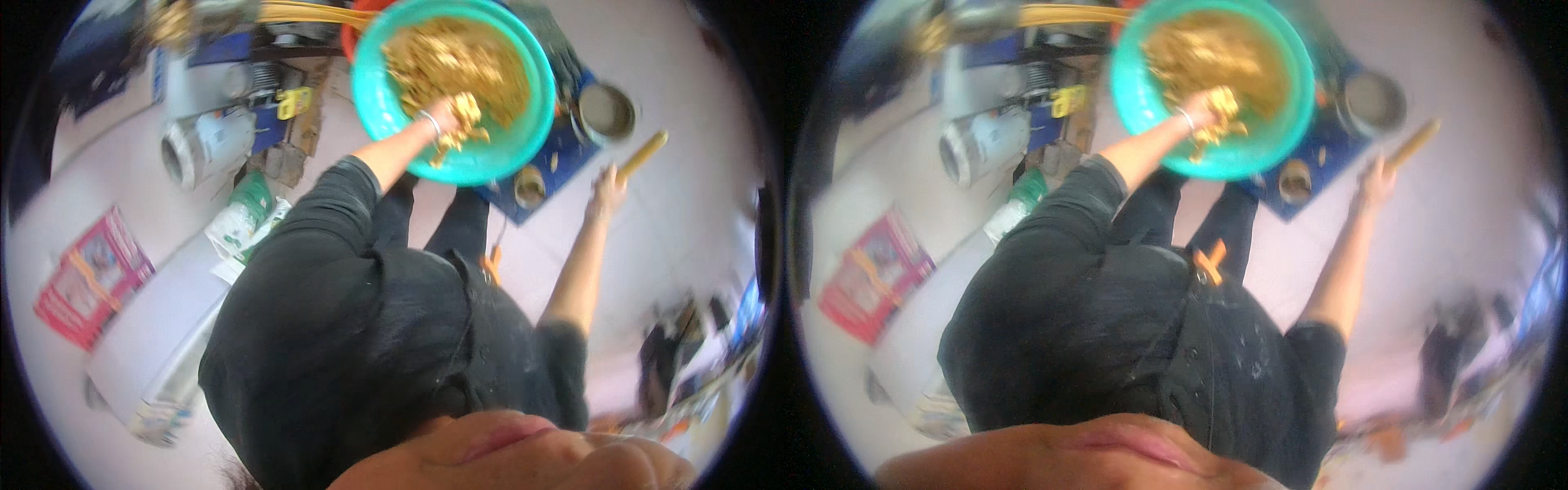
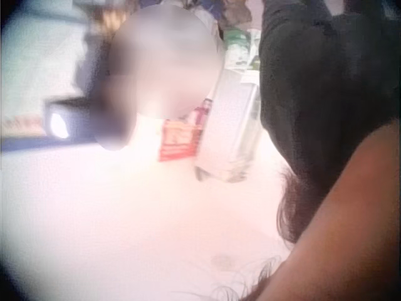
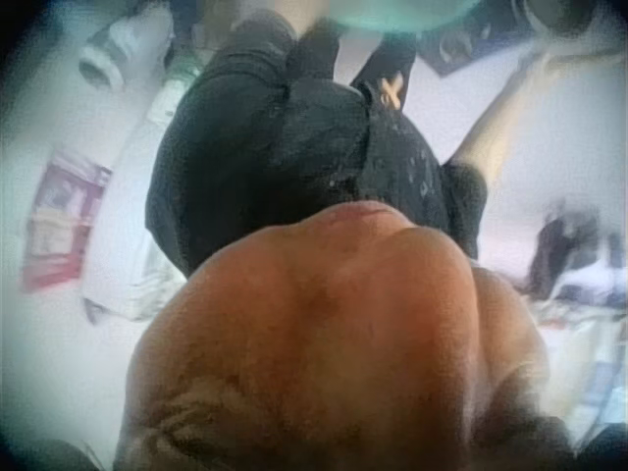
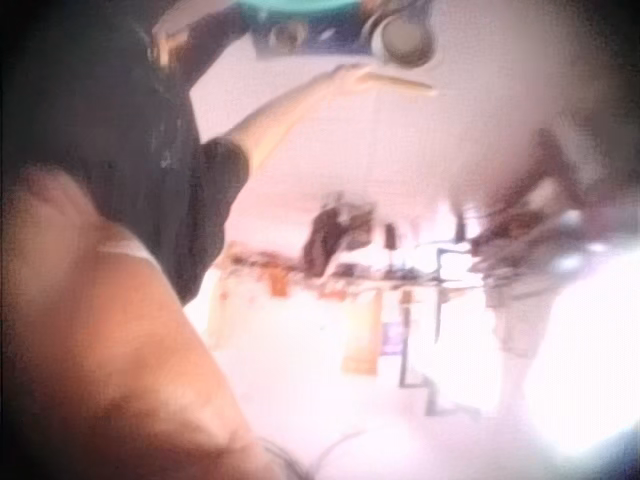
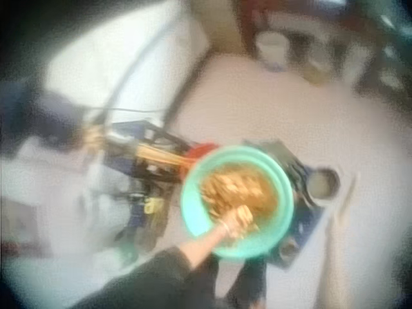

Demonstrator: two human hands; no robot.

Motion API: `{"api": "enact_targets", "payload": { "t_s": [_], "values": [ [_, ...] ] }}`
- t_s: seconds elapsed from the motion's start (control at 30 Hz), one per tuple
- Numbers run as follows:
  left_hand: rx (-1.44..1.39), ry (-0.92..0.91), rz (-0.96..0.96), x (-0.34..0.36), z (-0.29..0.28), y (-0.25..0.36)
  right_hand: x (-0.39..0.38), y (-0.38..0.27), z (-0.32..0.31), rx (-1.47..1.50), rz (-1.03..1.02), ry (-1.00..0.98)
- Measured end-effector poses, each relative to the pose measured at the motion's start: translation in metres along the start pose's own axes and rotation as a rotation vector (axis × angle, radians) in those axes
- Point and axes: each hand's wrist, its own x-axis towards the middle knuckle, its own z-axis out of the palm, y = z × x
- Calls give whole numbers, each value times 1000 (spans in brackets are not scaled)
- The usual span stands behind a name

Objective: The person operates a noodle extruder, feeding dough into the machine and collecting the extruded noodles into a green basin. They use a wooden stick to guide the noodles and occasionally adjust the dough with their hands.

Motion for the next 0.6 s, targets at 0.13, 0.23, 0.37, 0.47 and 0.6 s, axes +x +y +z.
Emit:
{"api": "enact_targets", "payload": {
  "t_s": [0.13, 0.23, 0.37, 0.47, 0.6],
  "values": [
    [-389, -150, 86, 9, 14, -64, -84, -97, 32, -41, -193, -379],
    [-215, -189, -175, -14, -33, 14, -124, -168, 69, -229, -348, -590],
    [-273, -29, -254, -33, -51, 39, -198, -278, 143, -457, -768, -819],
    [-234, 5, -254, -18, -50, 41, -268, -352, 201, -619, -1072, -899],
    [-200, 116, -205, -23, -61, 52, -307, -389, 288, -702, -1542, -969]
  ]
}}
